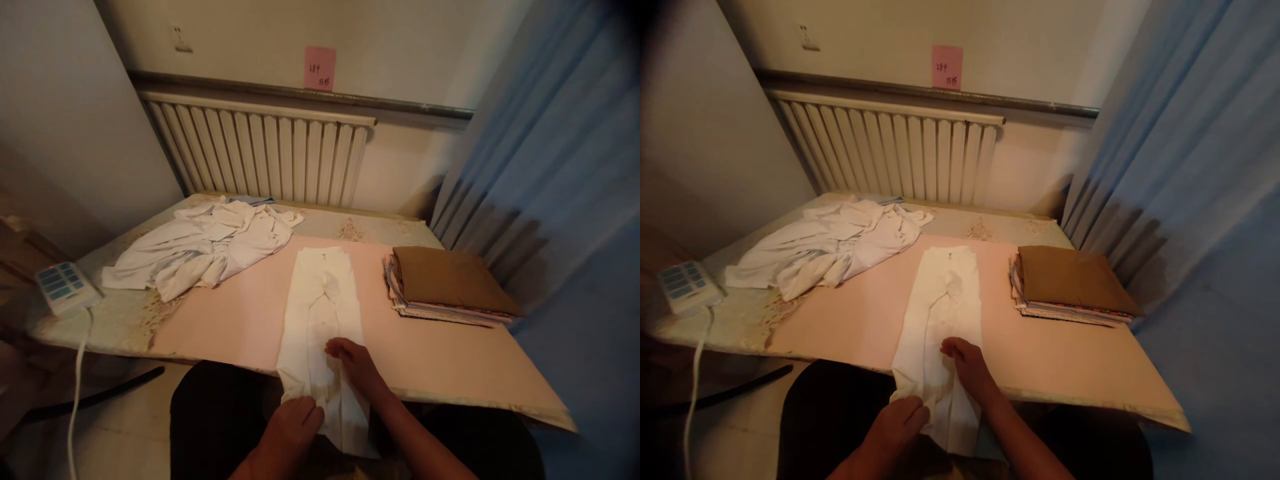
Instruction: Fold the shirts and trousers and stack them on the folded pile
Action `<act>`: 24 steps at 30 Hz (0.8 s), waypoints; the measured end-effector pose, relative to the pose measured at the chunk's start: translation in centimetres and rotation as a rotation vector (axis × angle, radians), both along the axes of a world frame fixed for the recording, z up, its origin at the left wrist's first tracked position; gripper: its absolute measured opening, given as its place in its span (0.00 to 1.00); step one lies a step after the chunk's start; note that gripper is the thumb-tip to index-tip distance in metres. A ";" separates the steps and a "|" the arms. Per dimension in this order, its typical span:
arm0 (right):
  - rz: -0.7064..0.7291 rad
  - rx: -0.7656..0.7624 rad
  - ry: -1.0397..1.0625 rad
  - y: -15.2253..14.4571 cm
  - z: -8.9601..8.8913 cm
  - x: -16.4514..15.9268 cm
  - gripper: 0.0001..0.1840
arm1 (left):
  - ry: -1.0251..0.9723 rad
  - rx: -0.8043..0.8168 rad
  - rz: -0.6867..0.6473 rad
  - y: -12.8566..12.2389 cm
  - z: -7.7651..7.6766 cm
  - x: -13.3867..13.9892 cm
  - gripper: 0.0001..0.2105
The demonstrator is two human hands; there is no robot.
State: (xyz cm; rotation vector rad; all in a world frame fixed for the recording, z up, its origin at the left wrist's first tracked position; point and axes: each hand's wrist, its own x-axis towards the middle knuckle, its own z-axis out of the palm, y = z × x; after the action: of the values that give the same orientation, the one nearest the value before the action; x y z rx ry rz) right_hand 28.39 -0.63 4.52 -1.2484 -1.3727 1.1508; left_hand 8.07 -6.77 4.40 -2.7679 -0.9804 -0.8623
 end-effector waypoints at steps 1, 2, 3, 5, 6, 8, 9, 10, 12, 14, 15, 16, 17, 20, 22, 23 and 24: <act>0.002 -0.001 0.005 0.1 0.1 -0.1 0.14 | 0.003 -0.002 -0.005 0.0 0.0 0.0 0.10; 0.004 -0.001 0.013 0.1 0.3 -0.2 0.14 | 0.006 -0.001 -0.008 0.0 0.0 0.0 0.10; 0.003 -0.002 0.025 0.2 0.4 -0.4 0.14 | 0.008 0.001 -0.014 0.0 0.0 0.0 0.10; 0.003 -0.003 0.052 0.3 0.8 -0.7 0.14 | 0.013 0.002 -0.018 0.1 -0.2 0.0 0.10; 0.005 -0.005 0.065 0.4 0.9 -0.8 0.14 | 0.011 0.005 -0.017 0.1 -0.3 0.0 0.10; 0.012 -0.007 0.085 0.5 1.3 -1.1 0.15 | 0.009 0.007 -0.009 0.1 -0.4 -0.1 0.10; 0.017 -0.006 0.092 0.6 1.5 -1.2 0.15 | 0.011 0.008 -0.007 0.1 -0.4 -0.1 0.10; 0.023 -0.003 0.097 0.6 1.6 -1.3 0.15 | 0.013 0.011 -0.006 0.1 -0.4 -0.1 0.10; 0.035 0.000 0.097 0.6 1.9 -1.6 0.16 | 0.022 0.010 -0.005 0.1 -0.3 -0.1 0.10; 0.045 0.002 0.086 0.6 2.0 -1.8 0.15 | 0.018 0.009 -0.003 0.2 -0.3 -0.1 0.09; 0.050 0.002 0.080 0.6 2.1 -1.9 0.15 | 0.013 0.008 -0.002 0.2 -0.3 -0.1 0.09; 0.053 0.002 0.075 0.5 2.1 -2.0 0.14 | 0.006 0.006 -0.002 0.2 -0.3 -0.1 0.09; 0.055 0.003 0.072 0.5 2.1 -2.1 0.14 | -0.001 0.006 -0.002 0.2 -0.3 -0.1 0.09; 0.058 0.007 0.069 0.5 1.9 -2.3 0.13 | -0.006 0.004 -0.010 0.2 -0.3 -0.2 0.09; 0.058 0.002 0.072 0.5 1.8 -2.3 0.13 | -0.001 0.001 -0.010 0.2 -0.3 -0.2 0.09; 0.057 -0.004 0.076 0.5 1.7 -2.2 0.13 | 0.003 -0.006 -0.009 0.2 -0.3 -0.2 0.09; 0.054 -0.010 0.081 0.5 1.6 -2.1 0.14 | 0.004 -0.014 -0.009 0.2 -0.4 -0.2 0.09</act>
State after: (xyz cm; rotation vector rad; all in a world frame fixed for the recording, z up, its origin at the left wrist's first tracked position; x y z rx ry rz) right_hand 26.28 -0.13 6.14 -1.1650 -1.3487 1.2342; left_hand 7.89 -6.59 4.03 -2.7869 -0.9779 -0.8535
